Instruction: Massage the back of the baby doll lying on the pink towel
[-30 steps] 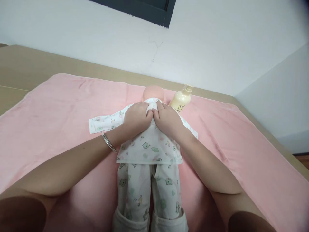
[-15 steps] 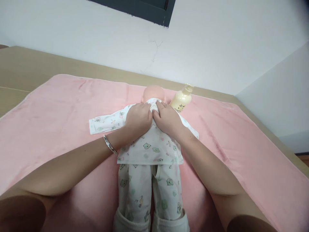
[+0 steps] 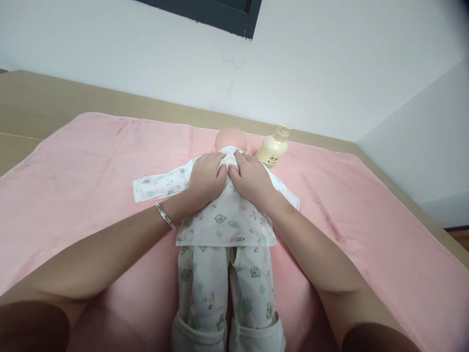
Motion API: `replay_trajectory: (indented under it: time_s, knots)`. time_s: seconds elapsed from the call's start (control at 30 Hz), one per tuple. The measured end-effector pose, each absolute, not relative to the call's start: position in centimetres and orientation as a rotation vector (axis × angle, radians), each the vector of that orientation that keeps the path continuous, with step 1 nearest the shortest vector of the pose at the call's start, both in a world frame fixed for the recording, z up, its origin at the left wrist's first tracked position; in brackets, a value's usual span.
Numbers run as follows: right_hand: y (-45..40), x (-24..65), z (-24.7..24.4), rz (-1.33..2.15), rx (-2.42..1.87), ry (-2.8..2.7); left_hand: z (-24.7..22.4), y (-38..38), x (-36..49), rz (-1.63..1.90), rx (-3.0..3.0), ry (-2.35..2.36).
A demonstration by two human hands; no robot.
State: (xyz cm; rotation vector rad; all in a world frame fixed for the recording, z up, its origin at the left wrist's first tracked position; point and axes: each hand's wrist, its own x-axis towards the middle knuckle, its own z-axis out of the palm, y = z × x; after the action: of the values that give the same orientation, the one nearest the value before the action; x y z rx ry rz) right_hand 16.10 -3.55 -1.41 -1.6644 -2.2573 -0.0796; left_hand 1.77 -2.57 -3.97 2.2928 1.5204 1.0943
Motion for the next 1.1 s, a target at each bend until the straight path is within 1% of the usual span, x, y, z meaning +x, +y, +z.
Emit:
replay_trajectory:
  time_s: [1.1]
  knots:
    - [-3.37,16.4,-1.96,-0.048,-1.59,-2.152,-4.07,-2.65,1.79,1.138,2.155,1.514]
